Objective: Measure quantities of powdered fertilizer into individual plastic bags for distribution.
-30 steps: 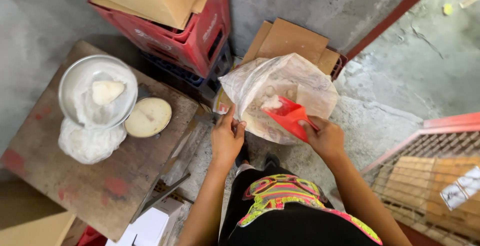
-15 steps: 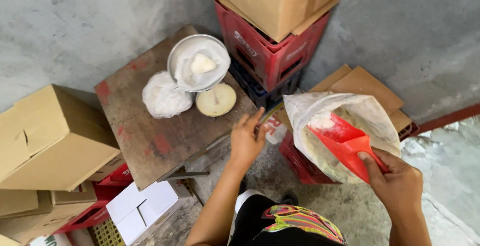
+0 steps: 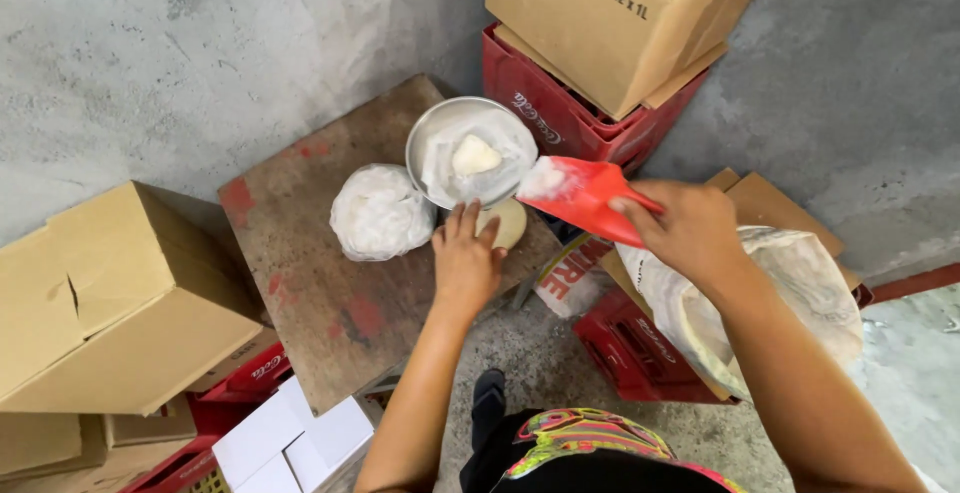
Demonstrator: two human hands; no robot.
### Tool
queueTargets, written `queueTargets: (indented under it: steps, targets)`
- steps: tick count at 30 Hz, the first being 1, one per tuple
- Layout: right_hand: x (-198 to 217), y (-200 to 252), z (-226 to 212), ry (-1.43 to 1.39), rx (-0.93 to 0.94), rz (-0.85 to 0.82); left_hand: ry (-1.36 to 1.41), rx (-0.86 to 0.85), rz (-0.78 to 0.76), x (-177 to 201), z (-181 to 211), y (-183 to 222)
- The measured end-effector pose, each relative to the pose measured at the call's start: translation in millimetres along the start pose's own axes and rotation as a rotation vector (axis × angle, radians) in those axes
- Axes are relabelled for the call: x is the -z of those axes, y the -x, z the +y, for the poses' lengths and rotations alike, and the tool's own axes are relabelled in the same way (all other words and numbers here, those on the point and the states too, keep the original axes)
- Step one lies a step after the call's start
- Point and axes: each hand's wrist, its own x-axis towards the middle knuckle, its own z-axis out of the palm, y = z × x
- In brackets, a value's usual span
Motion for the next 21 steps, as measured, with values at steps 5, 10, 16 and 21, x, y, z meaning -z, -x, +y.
queueTargets:
  steps: [5,10,16,21]
  targets:
    - [-37.4,-73.0,-55.7,0.168,0.072,-0.121,-0.033,-0.020,-0.080,-6.3,-12.9,-15.9]
    - [-79.5,-111.0,-86.8,0.374,0.184,-0.280,0.022,-0.012,-0.160,-10.8,-28.0,-23.3]
    - [-60.7,-116.4,-105.6,0.513,0.205,-0.338,0.137,-0.038,-0.147,-6.9,-43.0,-22.2]
    - [-21.1,-84.8,-97.9,0.326,0.023,-0.022,0.268,-0.082,-0.052,8.5,-36.8,-22.9]
